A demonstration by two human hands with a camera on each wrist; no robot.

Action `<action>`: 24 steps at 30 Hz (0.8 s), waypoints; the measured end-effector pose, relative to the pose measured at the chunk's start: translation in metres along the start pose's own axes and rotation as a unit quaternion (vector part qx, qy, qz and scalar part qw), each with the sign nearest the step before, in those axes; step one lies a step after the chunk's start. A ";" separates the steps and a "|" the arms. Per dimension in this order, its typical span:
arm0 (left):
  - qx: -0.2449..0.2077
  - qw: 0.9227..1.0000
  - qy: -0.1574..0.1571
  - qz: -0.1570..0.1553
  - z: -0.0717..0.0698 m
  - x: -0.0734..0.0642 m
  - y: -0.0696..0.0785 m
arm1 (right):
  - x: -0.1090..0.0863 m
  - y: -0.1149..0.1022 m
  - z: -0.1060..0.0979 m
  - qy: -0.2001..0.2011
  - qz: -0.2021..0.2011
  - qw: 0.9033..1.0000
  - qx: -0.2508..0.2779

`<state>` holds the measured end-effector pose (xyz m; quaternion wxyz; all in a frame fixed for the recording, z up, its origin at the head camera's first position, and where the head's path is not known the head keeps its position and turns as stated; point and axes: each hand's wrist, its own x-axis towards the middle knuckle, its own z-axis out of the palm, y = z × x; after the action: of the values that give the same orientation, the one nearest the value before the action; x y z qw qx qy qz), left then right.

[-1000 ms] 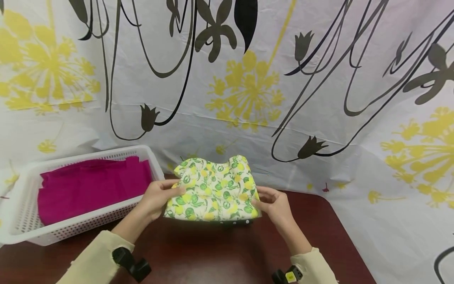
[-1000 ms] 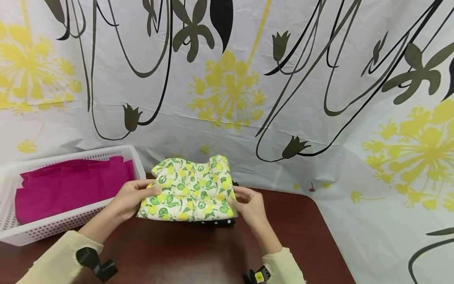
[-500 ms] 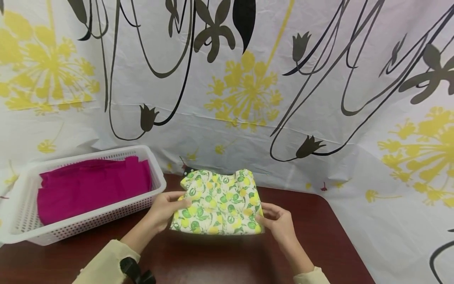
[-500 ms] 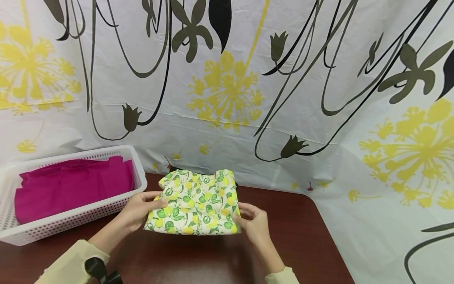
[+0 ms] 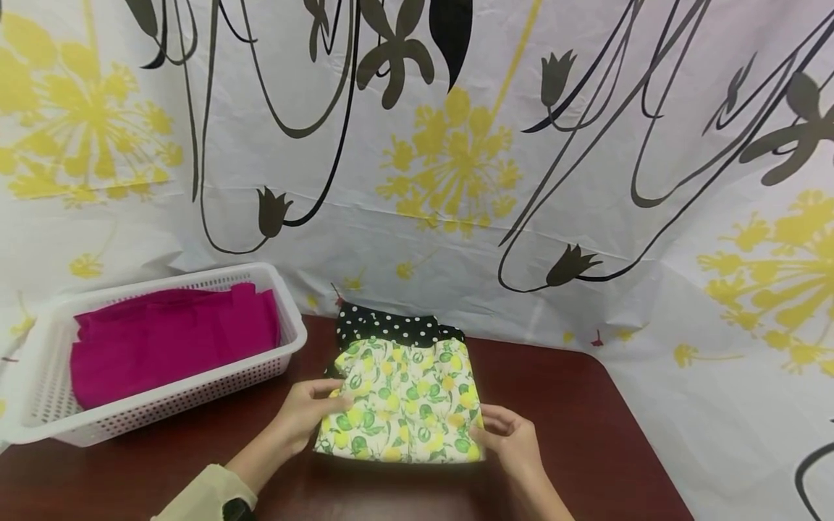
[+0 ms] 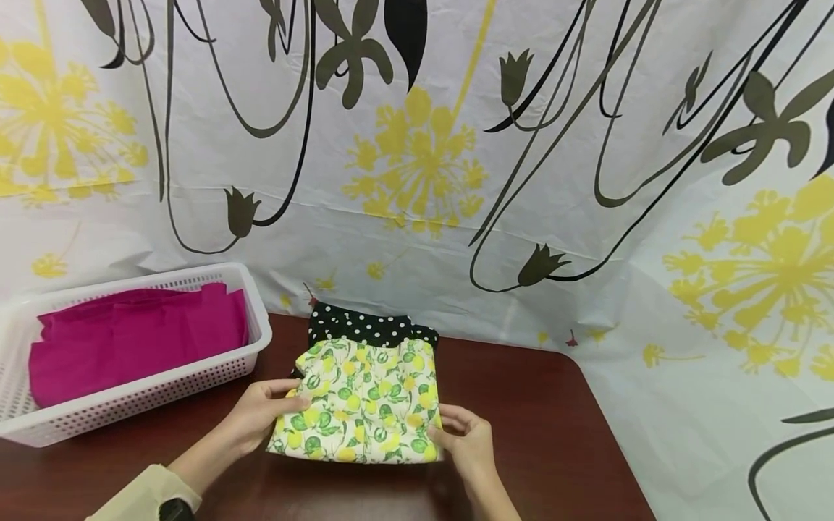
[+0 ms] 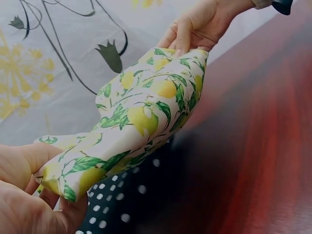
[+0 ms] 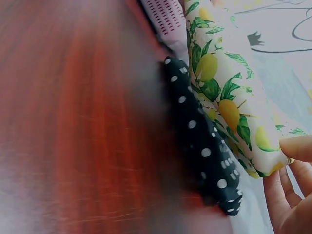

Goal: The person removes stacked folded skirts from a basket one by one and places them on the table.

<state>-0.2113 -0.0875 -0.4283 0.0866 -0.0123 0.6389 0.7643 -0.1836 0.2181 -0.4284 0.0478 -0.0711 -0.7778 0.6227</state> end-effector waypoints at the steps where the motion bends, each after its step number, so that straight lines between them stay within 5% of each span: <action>1: 0.001 1.000 -0.001 -0.001 -0.001 -0.001 -0.002 | -0.001 0.002 0.001 -0.001 0.006 1.000 0.009; 6: 0.002 1.000 0.010 -0.013 -0.003 -0.004 -0.012 | -0.006 0.013 0.003 -0.014 0.044 0.998 0.037; 18: 0.025 0.998 0.058 -0.031 -0.008 -0.004 -0.033 | -0.014 0.033 0.009 -0.061 0.062 0.995 0.051; 24: 0.034 0.997 0.056 -0.048 -0.014 -0.006 -0.040 | -0.015 0.041 0.009 -0.080 0.073 0.992 0.058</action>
<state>-0.2007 -0.0951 -0.4690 0.0876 -0.0834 0.6670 0.7352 -0.1682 0.2160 -0.4697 -0.0561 -0.0749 -0.7344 0.6722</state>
